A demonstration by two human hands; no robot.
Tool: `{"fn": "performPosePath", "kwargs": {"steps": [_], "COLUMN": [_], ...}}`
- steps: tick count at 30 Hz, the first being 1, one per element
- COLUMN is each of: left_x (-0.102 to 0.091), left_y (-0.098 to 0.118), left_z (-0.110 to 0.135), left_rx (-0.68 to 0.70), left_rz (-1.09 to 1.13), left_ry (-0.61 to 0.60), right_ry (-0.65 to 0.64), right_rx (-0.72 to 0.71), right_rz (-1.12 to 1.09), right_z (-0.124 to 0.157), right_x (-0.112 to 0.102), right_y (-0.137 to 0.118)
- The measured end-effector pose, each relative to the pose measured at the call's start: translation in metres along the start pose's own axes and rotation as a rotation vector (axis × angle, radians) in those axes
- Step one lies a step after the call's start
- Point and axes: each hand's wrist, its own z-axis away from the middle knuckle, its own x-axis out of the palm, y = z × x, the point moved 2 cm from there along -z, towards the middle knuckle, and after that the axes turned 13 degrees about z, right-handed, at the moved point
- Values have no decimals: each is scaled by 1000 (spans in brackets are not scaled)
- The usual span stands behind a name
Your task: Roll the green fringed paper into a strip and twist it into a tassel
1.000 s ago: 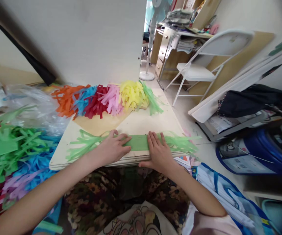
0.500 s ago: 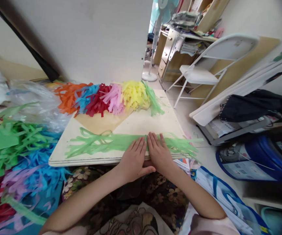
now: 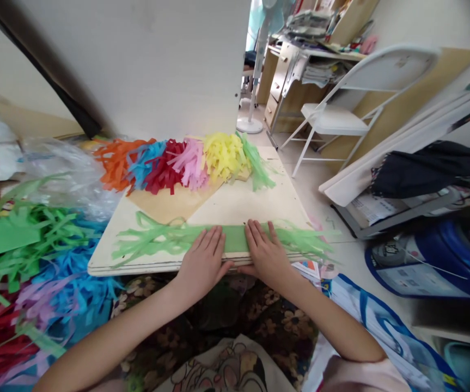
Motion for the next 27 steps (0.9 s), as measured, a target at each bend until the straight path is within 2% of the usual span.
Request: {"fn": "performPosePath", "kwargs": {"steps": [3, 6, 10, 17, 19, 23, 27], "left_x": [-5, -6, -4, -7, -9, -12, -19], "left_y": [0, -1, 0, 4, 4, 1, -6], "left_z": [3, 8, 12, 8, 6, 4, 0], "left_rx": [104, 185, 248, 239, 237, 198, 90], "left_rz": [30, 66, 29, -22, -13, 114, 338], "left_ry": [122, 179, 137, 75, 71, 65, -33], "right_ry": [4, 6, 39, 188, 227, 230, 145], "right_rx": [-31, -26, 62, 209, 168, -66, -68], "right_rz": [-5, 5, 55, 103, 83, -68, -172], "right_z": [5, 10, 14, 11, 10, 6, 3], "right_x": [-1, -6, -16, -29, -31, -29, -26], "right_y": [2, 2, -5, -18, -20, -26, -19]}}
